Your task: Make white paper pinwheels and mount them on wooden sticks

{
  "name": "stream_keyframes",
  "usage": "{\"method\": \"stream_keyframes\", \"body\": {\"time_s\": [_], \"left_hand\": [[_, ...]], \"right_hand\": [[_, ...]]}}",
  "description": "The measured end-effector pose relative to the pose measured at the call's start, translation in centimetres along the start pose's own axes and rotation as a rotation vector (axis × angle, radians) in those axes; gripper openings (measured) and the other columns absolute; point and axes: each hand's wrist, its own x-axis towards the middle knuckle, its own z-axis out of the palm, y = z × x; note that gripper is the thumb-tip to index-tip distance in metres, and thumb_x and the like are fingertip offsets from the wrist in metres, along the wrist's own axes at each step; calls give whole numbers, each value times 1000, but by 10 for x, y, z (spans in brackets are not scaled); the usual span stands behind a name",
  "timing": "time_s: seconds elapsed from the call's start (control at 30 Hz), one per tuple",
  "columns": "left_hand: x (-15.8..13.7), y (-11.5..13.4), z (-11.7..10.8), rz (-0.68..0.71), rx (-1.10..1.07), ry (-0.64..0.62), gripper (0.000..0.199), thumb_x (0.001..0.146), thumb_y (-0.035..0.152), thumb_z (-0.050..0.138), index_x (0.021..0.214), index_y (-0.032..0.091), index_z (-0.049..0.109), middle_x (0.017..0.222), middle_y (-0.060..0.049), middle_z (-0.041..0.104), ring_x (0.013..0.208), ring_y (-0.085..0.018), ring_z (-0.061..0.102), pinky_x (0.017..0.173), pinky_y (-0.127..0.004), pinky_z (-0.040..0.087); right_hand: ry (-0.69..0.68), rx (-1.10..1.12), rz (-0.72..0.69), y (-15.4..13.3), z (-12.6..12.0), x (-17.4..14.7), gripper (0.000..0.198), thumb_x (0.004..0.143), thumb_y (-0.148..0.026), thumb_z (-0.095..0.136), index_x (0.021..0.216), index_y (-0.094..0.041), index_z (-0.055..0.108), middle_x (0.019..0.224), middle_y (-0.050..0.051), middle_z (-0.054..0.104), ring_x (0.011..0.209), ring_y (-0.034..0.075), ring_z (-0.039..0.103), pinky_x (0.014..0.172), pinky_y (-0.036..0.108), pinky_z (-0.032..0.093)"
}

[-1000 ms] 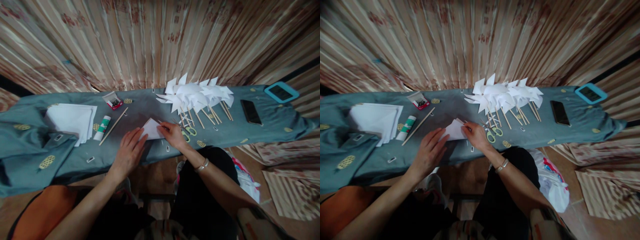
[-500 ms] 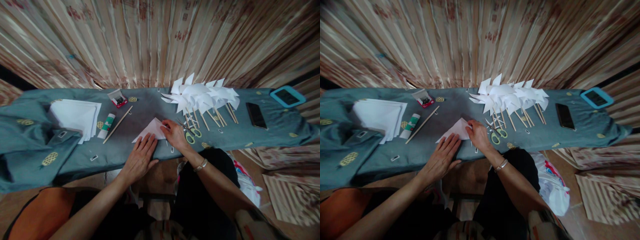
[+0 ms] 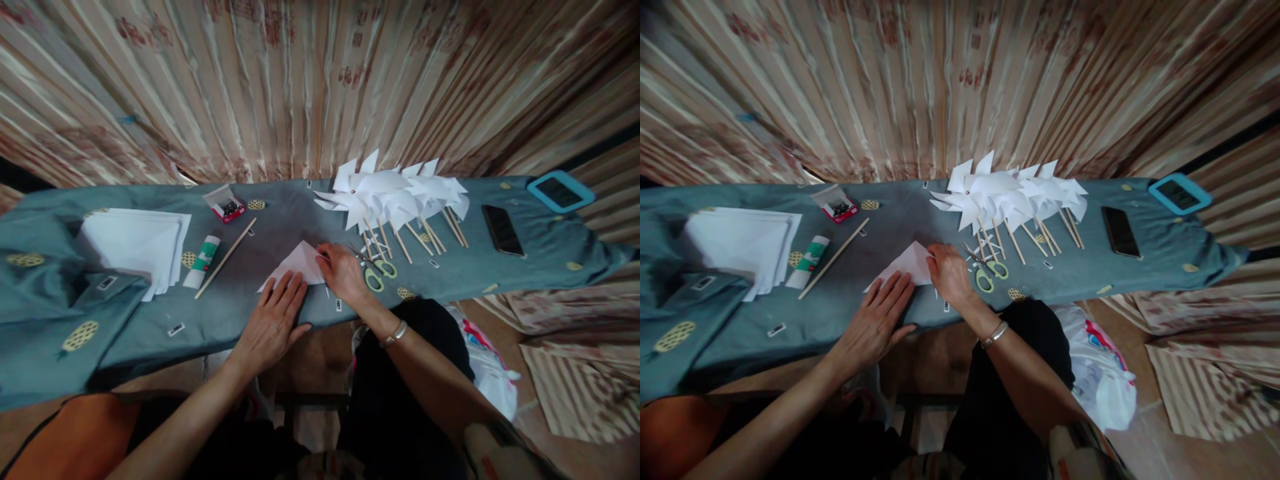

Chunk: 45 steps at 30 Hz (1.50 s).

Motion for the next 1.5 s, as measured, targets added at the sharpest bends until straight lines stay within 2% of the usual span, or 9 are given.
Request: {"method": "stream_keyframes", "body": {"time_s": [0.17, 0.4, 0.6, 0.87, 1.07, 1.13, 1.3, 1.5], "left_hand": [[1, -2, 0, 3, 7, 6, 68, 95, 51, 43, 145, 6, 39, 151, -20, 41, 143, -34, 32, 116, -54, 26], [1, -3, 2, -2, -6, 14, 68, 95, 52, 43, 145, 7, 39, 151, -19, 42, 143, -34, 33, 116, -54, 25], [1, -4, 2, 2, -11, -4, 69, 95, 52, 44, 146, 6, 38, 152, -20, 40, 143, -34, 32, 116, -54, 25], [3, -4, 0, -5, -17, -39, 68, 94, 51, 46, 145, 6, 40, 151, -19, 42, 142, -34, 34, 116, -55, 27], [2, -4, 0, -10, -21, -37, 68, 93, 51, 47, 145, 7, 41, 151, -19, 42, 142, -34, 34, 117, -54, 26], [2, -3, 1, -11, -24, -36, 69, 93, 51, 48, 145, 7, 40, 151, -19, 41, 143, -34, 33, 117, -54, 26], [3, -3, 2, -1, -12, -24, 70, 93, 52, 48, 143, 5, 42, 150, -21, 43, 142, -35, 34, 116, -55, 27], [3, -4, 4, -2, -10, -7, 71, 93, 54, 45, 143, 5, 42, 149, -21, 44, 142, -35, 35, 115, -55, 27]], "right_hand": [[-18, -31, 4, -2, -3, 0, 22, 92, -17, 51, 108, -13, 65, 106, 13, 71, 101, 26, 61, 91, 37, 46], [11, -42, -8, 0, -1, 0, 21, 92, -18, 50, 106, -17, 65, 104, 10, 72, 99, 25, 62, 89, 36, 47], [-28, -78, 15, -3, -3, 1, 21, 92, -17, 52, 107, -14, 66, 105, 12, 71, 100, 26, 62, 89, 36, 47], [16, -72, -32, 0, 2, 0, 21, 93, -18, 49, 106, -16, 65, 103, 11, 71, 98, 25, 61, 89, 36, 46], [10, -80, -41, 1, 2, -1, 26, 95, -19, 44, 109, -14, 65, 105, 14, 70, 101, 27, 59, 91, 40, 46], [8, -81, -63, 0, 0, -2, 27, 95, -20, 44, 112, -14, 64, 109, 15, 69, 103, 28, 58, 93, 42, 46], [38, -136, -146, -3, -2, -14, 37, 95, -32, 47, 125, -12, 57, 133, 16, 59, 117, 30, 52, 102, 47, 41], [57, -135, -145, -4, -1, -28, 41, 94, -35, 51, 129, -15, 55, 142, 16, 51, 128, 31, 47, 106, 47, 39]]}}
